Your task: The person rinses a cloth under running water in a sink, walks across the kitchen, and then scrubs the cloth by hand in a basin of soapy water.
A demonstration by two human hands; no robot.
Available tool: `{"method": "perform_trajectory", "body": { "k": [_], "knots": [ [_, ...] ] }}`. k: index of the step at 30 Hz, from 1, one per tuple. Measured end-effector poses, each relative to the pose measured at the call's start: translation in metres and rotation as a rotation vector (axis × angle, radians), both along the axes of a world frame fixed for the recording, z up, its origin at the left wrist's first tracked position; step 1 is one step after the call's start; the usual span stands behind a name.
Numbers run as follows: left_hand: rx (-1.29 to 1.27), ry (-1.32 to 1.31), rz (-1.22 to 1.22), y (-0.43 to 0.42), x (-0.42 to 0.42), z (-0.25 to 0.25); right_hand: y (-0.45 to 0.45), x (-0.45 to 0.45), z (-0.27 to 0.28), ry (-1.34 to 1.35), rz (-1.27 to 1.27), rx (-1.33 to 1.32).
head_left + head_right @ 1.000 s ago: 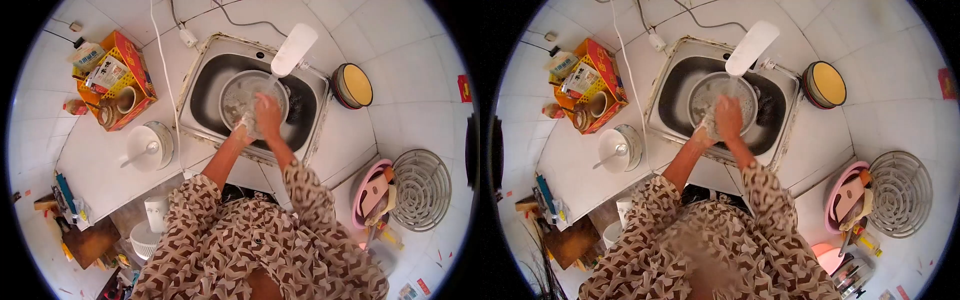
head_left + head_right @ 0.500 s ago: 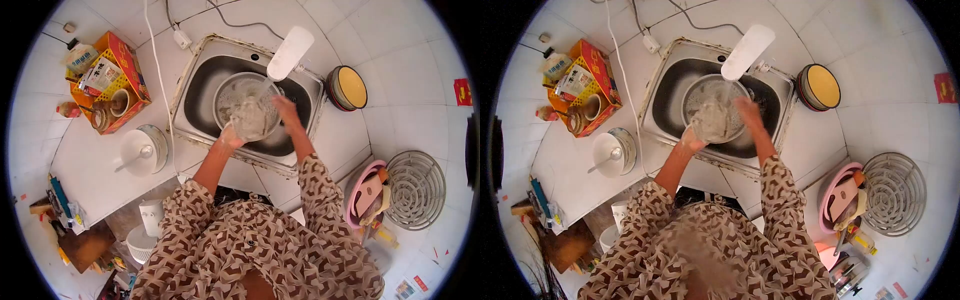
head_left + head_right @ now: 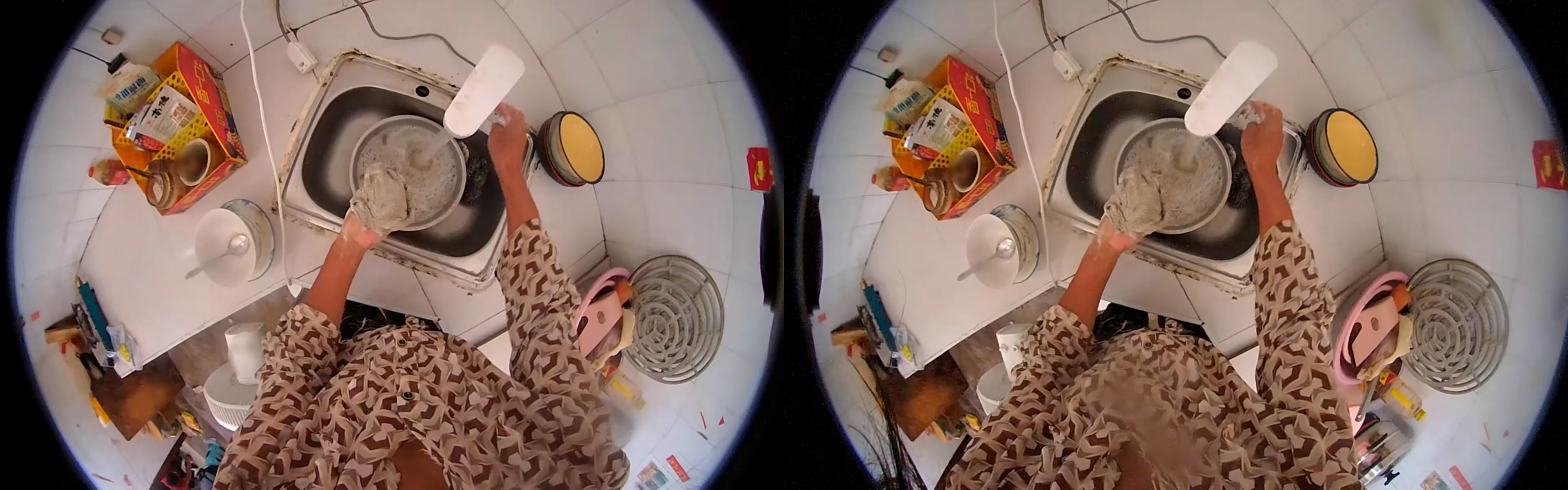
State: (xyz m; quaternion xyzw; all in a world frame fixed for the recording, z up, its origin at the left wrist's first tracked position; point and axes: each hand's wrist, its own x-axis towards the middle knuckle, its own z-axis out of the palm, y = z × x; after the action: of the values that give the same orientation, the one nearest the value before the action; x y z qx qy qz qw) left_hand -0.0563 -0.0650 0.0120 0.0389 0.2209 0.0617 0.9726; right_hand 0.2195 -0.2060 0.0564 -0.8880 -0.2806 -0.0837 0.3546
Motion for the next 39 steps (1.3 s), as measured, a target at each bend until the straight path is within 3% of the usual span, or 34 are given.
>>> {"method": "perform_trajectory", "body": {
  "k": [3,8,10,11,13,15,16,18,21,25,28,29,31,32,33,36,39],
  "knots": [
    [-0.184,-0.058,0.018,0.004,0.001,-0.002,0.002,-0.031,0.009,-0.015,0.011,0.028],
    [-1.329,-0.225,0.055,0.011,0.012,-0.013,-0.001,-0.047,-0.013,-0.083,0.012,-0.097],
    [-1.548,-0.245,0.074,0.015,0.014,-0.014,0.004,-0.053,-0.002,-0.061,-0.012,-0.003],
    [-1.540,-0.231,0.088,0.017,0.014,-0.014,0.005,-0.061,0.015,-0.043,-0.028,0.074],
    [-1.086,-0.183,0.072,0.017,0.014,-0.012,0.004,-0.080,0.021,0.002,-0.084,0.215],
    [-0.203,-0.106,0.004,0.014,0.015,-0.011,-0.002,-0.103,-0.004,0.281,-0.013,0.229],
    [-0.301,-0.105,-0.021,0.016,0.017,-0.018,0.001,-0.114,-0.010,0.419,0.024,0.235],
    [-0.494,-0.100,-0.068,0.021,0.019,-0.037,0.020,-0.138,-0.019,1.277,-0.167,0.479],
    [-0.010,0.286,-0.217,0.014,0.037,0.000,0.018,-0.145,-0.059,1.836,-0.033,0.796],
    [0.437,0.633,-0.098,0.032,0.043,-0.046,0.009,-0.119,-0.090,1.362,-0.362,0.485],
    [0.736,0.758,0.156,0.045,0.049,-0.086,-0.005,-0.090,-0.123,1.184,-0.277,0.362],
    [1.022,0.562,0.096,0.051,0.037,-0.113,-0.005,-0.093,-0.130,0.995,-0.160,0.152],
    [1.495,0.824,-0.146,0.052,0.049,-0.112,-0.001,-0.096,-0.134,0.596,0.075,-0.239],
    [1.726,0.949,-0.285,0.049,0.056,-0.108,0.004,-0.099,-0.137,0.527,0.115,-0.312],
    [1.959,0.849,-0.529,0.044,0.061,-0.100,0.016,-0.103,-0.131,0.457,0.155,-0.385],
    [2.438,0.677,-0.792,0.019,0.083,-0.077,0.034,-0.113,-0.140,0.356,0.191,-0.508],
    [2.455,0.614,-0.817,0.018,0.081,-0.107,0.046,-0.124,-0.154,0.259,0.208,-0.623]
  ]
}}
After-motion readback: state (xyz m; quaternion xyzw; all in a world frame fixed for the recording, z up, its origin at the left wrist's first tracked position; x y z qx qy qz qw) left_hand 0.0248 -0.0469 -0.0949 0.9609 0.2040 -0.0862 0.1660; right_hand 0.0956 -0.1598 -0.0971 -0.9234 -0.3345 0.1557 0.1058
